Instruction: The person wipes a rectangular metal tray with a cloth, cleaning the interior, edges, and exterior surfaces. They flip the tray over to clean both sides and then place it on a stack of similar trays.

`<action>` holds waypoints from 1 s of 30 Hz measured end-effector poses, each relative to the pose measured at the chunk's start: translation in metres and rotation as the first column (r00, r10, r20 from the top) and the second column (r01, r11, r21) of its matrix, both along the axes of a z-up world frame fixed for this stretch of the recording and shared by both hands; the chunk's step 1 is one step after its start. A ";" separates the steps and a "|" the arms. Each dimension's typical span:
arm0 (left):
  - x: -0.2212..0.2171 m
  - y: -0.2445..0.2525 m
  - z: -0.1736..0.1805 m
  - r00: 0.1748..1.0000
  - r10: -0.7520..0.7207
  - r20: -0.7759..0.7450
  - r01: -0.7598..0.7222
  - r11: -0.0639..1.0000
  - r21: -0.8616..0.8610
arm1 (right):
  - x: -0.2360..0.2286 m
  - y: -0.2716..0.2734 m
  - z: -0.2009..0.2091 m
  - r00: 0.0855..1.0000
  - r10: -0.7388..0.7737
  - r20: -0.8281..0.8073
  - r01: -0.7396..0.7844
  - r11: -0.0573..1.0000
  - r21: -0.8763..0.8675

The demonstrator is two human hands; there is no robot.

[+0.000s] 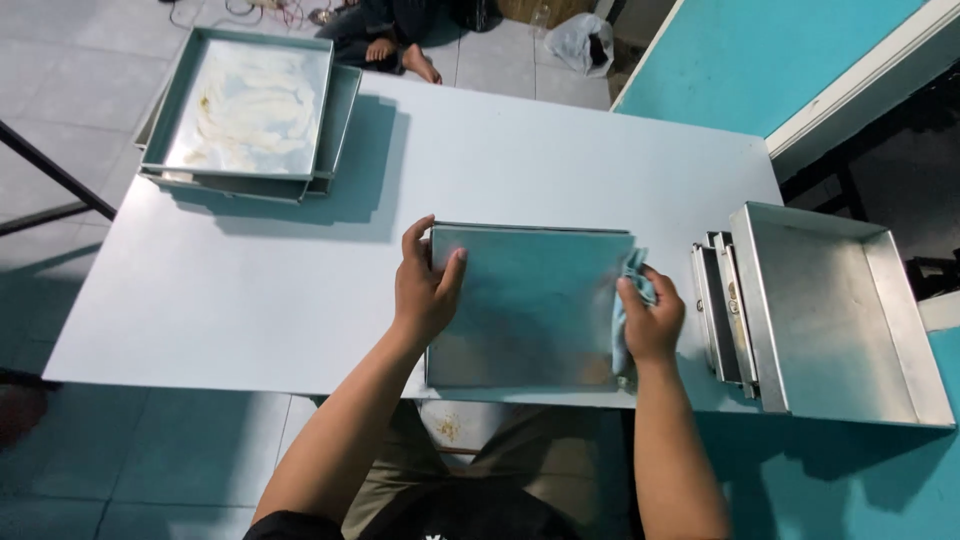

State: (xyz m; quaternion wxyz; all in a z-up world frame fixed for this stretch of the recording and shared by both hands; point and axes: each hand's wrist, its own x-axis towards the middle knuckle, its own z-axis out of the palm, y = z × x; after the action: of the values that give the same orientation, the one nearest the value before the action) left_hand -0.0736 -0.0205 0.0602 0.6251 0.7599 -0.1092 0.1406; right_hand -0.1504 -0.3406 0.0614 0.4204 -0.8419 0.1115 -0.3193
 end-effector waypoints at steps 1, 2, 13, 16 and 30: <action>0.006 0.000 -0.001 1.000 -0.003 0.010 0.003 1.000 0.001 | -0.004 -0.002 0.008 1.000 -0.003 0.010 0.003 1.000 0.001; 0.012 0.001 -0.003 0.988 0.028 0.154 -0.027 1.000 -0.006 | -0.008 -0.005 0.016 0.997 0.027 0.079 -0.027 1.000 -0.001; -0.009 0.016 0.012 0.967 0.122 0.223 -0.107 0.991 -0.080 | -0.045 0.002 0.055 0.977 0.069 0.203 -0.034 0.985 -0.170; -0.016 0.017 0.021 0.963 0.084 0.257 -0.060 0.993 -0.100 | -0.049 -0.006 0.078 0.952 -0.005 0.307 0.099 0.952 -0.290; -0.022 0.024 0.025 0.988 -0.064 0.139 0.072 0.996 -0.048 | -0.030 0.051 0.131 0.983 0.061 0.174 0.097 0.630 -0.771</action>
State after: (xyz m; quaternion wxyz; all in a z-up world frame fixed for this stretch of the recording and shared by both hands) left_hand -0.0956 0.0030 0.0855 0.6405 0.7274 -0.1741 0.1740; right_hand -0.1801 -0.2892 0.1922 0.0225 -0.9064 -0.0674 -0.4165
